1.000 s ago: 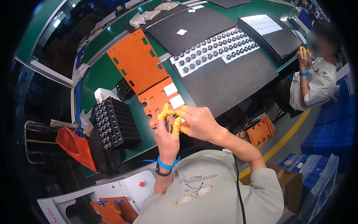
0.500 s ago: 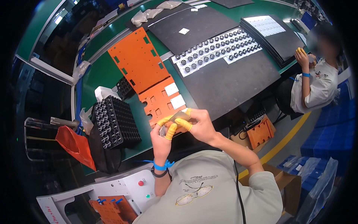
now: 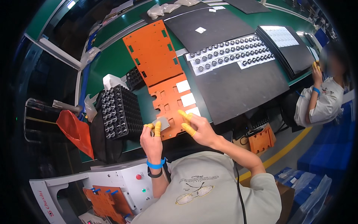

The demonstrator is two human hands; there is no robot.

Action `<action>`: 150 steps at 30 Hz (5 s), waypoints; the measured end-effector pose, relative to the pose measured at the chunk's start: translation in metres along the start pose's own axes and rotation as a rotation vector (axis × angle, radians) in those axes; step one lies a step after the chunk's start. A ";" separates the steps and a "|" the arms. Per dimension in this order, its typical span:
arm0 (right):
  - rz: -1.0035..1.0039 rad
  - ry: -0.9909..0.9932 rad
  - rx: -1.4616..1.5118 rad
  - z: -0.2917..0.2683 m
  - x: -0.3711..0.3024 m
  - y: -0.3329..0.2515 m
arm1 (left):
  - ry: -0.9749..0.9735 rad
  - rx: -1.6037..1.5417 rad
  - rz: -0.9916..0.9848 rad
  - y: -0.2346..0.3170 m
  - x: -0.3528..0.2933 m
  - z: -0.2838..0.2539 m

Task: The person places an orange tray into a machine, then removes it and places it on a workbench. They pick up small cylindrical components from a black tray and place them into slots on the orange tray. The person uses a yellow tool to press the components into place. They repeat this process for multiple components.

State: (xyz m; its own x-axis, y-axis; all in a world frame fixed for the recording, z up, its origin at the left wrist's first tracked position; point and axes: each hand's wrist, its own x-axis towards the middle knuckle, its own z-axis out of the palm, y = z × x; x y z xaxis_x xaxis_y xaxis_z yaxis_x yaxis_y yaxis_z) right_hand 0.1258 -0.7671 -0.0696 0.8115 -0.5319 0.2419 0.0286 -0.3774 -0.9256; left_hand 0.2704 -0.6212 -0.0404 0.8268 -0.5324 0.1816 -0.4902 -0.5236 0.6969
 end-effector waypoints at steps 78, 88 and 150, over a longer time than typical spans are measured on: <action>-0.006 -0.305 0.126 0.000 0.032 -0.067 | -0.488 -1.585 -0.599 -0.007 -0.025 0.010; -0.404 -0.270 -0.167 -0.001 0.031 -0.052 | -0.502 -1.478 -0.472 -0.007 -0.035 0.008; -0.121 -0.174 -0.145 -0.021 0.015 -0.017 | 0.109 0.233 -0.063 -0.002 0.040 0.030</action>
State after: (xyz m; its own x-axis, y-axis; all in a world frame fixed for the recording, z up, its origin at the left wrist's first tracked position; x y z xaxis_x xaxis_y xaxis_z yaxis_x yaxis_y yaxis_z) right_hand 0.1248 -0.7843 -0.0438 0.8959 -0.3427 0.2826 0.0574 -0.5415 -0.8387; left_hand 0.2962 -0.6614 -0.0558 0.8763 -0.4256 0.2256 -0.4768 -0.6994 0.5325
